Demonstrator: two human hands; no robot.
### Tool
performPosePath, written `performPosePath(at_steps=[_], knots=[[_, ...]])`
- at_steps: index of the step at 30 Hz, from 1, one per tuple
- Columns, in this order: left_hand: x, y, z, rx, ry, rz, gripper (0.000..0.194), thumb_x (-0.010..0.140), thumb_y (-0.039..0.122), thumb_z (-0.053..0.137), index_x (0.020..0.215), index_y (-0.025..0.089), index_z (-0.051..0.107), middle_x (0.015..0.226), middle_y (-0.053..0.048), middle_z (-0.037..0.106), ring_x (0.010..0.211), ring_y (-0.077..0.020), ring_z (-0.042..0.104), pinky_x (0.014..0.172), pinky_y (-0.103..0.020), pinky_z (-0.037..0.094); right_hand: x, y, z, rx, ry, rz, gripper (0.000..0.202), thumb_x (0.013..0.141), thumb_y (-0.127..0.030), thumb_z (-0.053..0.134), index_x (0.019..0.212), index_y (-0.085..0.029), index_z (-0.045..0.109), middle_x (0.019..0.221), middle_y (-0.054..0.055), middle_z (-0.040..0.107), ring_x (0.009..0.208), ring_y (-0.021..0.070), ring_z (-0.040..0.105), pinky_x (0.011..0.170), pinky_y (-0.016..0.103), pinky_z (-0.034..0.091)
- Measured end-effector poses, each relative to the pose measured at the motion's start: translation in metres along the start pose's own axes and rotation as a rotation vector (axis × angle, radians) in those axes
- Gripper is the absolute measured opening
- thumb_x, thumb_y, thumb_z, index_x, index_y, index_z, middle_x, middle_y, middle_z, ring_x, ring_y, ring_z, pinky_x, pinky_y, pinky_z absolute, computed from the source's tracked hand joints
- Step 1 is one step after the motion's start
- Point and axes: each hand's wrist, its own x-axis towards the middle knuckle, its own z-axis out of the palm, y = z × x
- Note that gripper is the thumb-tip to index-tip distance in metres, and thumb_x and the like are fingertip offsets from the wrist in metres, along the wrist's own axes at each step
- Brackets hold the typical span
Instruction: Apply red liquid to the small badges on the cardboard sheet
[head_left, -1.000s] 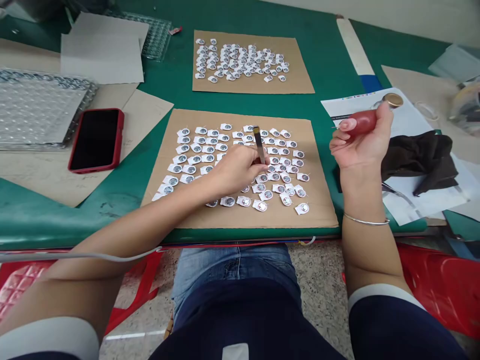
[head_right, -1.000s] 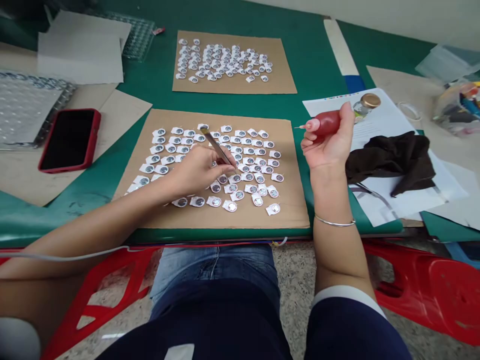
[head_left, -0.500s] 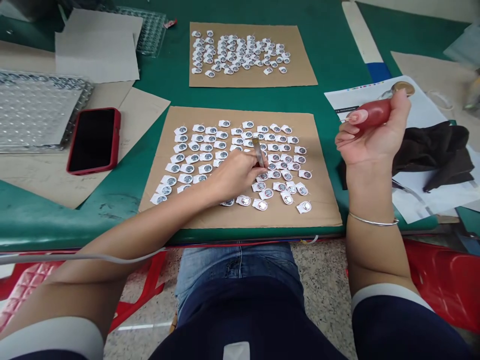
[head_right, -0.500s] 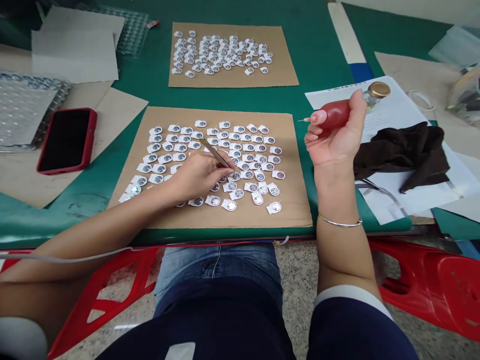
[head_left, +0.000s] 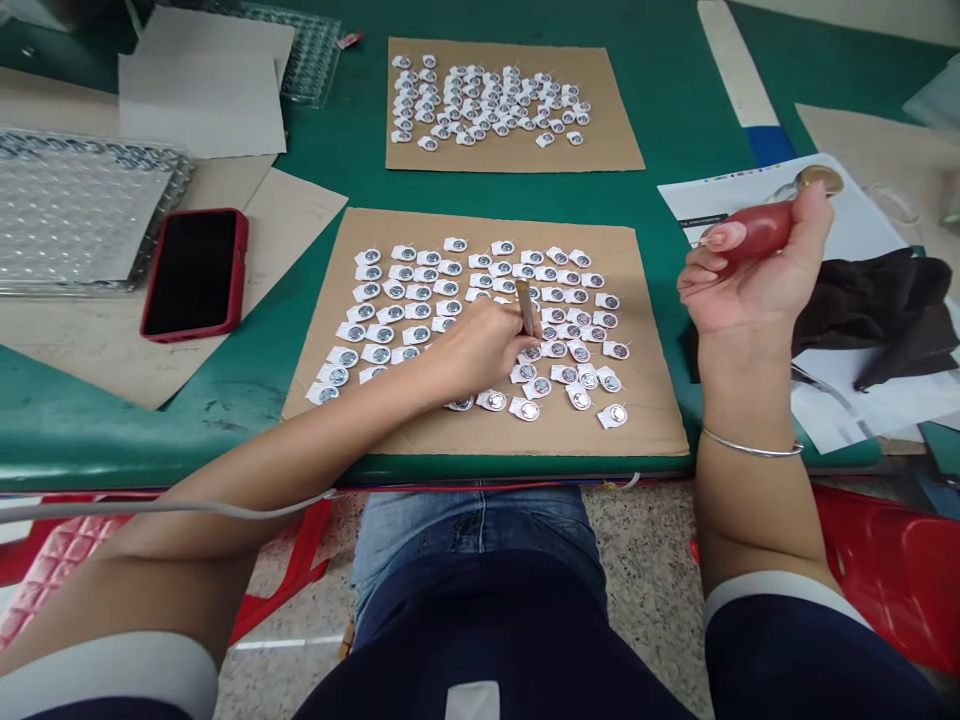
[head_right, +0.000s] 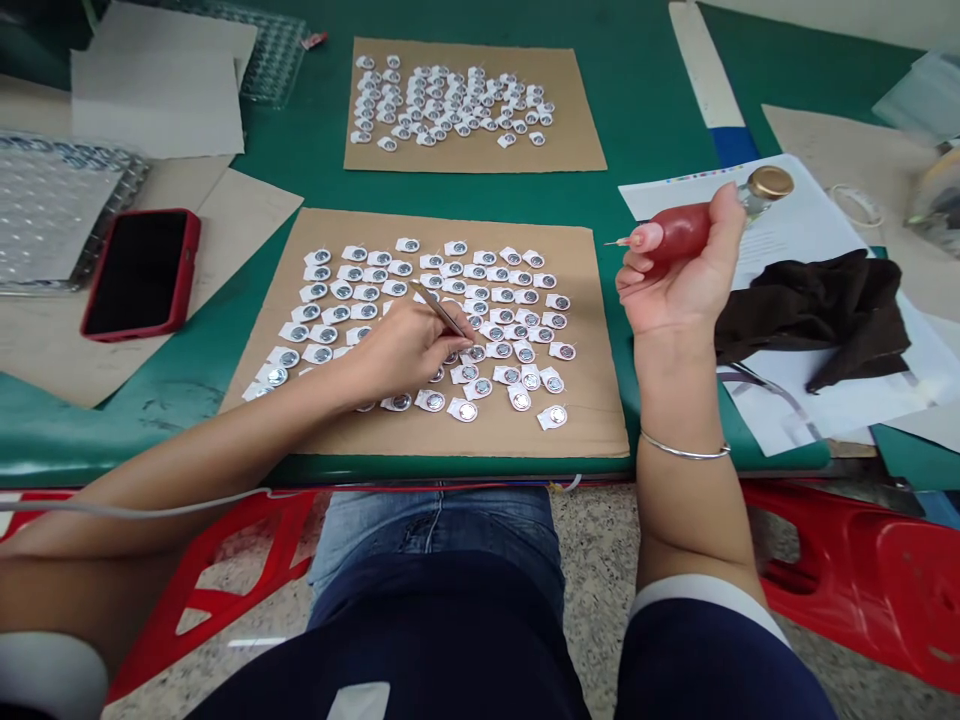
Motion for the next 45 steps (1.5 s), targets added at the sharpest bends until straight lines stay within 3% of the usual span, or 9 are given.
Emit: performPosePath(at_steps=[10,16,23,45], knots=[[0.000,0.000,0.005,0.019,-0.015,-0.017,0.023,0.085,0.019,0.046,0.077,0.014,0.067,0.091,-0.009,0.069,0.083,-0.0186,0.064,0.078,-0.033,0.047,0.002,0.004,-0.001,-0.021,-0.030,0.015,0.050,0.082,-0.059,0.036,0.055,-0.018,0.043,0.049,-0.001,0.049,0.038,0.0041,0.037,0.031,0.016,0.025],[-0.009,0.006,-0.005,-0.129,0.086,0.028,0.017,0.083,0.018,0.052,0.081,0.014,0.068,0.090,-0.006,0.070,0.081,-0.0140,0.063,0.078,-0.027,0.049,0.000,0.000,-0.002,-0.015,-0.022,-0.031,0.050,0.081,-0.058,0.037,0.055,-0.017,0.046,0.050,-0.001,0.049,0.039,0.0038,0.038,0.031,0.017,0.027],[-0.017,0.010,-0.011,-0.039,-0.054,0.030,0.022,0.084,0.018,0.050,0.070,0.015,0.066,0.091,-0.006,0.070,0.083,-0.0148,0.063,0.078,-0.028,0.047,0.002,-0.001,-0.005,-0.001,0.003,-0.037,0.047,0.079,-0.058,0.041,0.056,-0.017,0.046,0.051,-0.002,0.050,0.039,0.0039,0.039,0.032,0.017,0.028],[-0.018,0.007,-0.007,-0.007,-0.082,0.076,0.021,0.086,0.016,0.048,0.076,0.016,0.066,0.086,-0.005,0.069,0.083,-0.0153,0.063,0.077,-0.027,0.046,-0.004,-0.005,0.000,-0.008,0.007,0.005,0.053,0.083,-0.061,0.030,0.057,-0.018,0.045,0.049,-0.002,0.049,0.040,0.0055,0.035,0.030,0.018,0.026]])
